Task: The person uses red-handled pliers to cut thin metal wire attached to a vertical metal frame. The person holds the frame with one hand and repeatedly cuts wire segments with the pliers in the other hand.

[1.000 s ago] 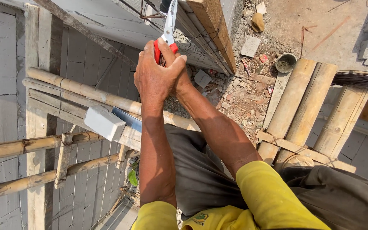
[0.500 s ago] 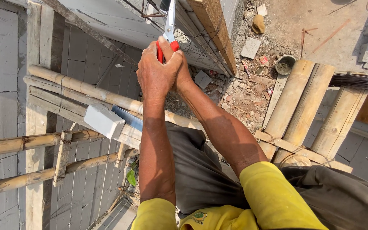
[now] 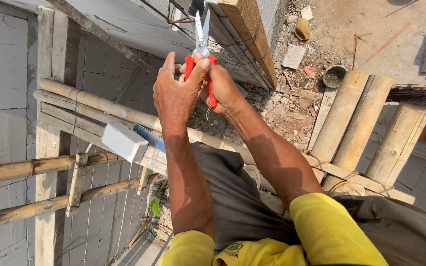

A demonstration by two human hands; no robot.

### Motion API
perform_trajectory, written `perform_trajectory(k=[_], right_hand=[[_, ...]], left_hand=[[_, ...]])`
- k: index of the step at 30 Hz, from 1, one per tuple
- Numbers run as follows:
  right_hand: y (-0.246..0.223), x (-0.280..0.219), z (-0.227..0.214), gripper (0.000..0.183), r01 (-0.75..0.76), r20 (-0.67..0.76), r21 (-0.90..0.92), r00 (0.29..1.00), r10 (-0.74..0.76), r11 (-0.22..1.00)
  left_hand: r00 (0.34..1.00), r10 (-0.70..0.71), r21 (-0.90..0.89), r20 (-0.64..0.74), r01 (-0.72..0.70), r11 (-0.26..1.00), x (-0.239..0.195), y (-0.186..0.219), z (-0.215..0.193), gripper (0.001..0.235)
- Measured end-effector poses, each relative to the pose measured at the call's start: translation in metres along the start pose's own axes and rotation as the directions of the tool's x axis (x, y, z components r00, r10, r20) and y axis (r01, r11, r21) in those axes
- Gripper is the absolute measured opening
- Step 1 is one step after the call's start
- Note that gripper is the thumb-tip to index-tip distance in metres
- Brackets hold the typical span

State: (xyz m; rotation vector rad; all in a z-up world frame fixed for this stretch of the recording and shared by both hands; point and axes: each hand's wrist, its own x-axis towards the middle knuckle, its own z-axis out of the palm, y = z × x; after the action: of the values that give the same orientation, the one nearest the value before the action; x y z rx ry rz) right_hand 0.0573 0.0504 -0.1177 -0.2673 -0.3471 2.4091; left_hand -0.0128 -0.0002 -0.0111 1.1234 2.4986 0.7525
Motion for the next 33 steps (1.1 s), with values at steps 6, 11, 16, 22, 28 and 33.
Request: perform_trajectory(k=[6, 11, 16, 22, 28, 33], right_hand=[[-0.026, -0.001, -0.021, 0.047, -0.013, -0.027, -0.114, 1.000, 0.010, 0.993], [-0.049, -0.006, -0.014, 0.044, -0.136, -0.062, -0.154, 0.990, 0.127, 0.979], [-0.064, -0.012, -0.022, 0.050, -0.190, -0.056, -0.158, 0.982, 0.183, 0.969], [-0.072, -0.013, -0.029, 0.050, -0.204, -0.088, -0.273, 0.978, 0.187, 0.940], [-0.075, -0.011, -0.034, 0.042, -0.241, -0.127, -0.278, 0.969, 0.213, 0.930], [-0.095, -0.013, -0.033, 0.044, -0.257, -0.149, -0.399, 0.965, 0.215, 0.880]], left_hand=[[0.999, 0.018, -0.030, -0.043, -0.019, 0.999, -0.004, 0.003, -0.004, 0.099], [0.997, 0.047, -0.077, -0.062, -0.051, 0.996, -0.004, -0.001, -0.007, 0.092], [0.996, 0.027, -0.161, -0.088, -0.041, 0.986, -0.004, -0.008, -0.014, 0.085], [0.989, 0.011, -0.267, -0.150, -0.051, 0.962, -0.003, -0.011, -0.017, 0.077], [0.973, 0.024, -0.316, -0.228, -0.098, 0.944, -0.003, -0.018, -0.018, 0.068], [0.963, 0.018, -0.359, -0.268, -0.117, 0.926, -0.003, -0.018, -0.017, 0.064]])
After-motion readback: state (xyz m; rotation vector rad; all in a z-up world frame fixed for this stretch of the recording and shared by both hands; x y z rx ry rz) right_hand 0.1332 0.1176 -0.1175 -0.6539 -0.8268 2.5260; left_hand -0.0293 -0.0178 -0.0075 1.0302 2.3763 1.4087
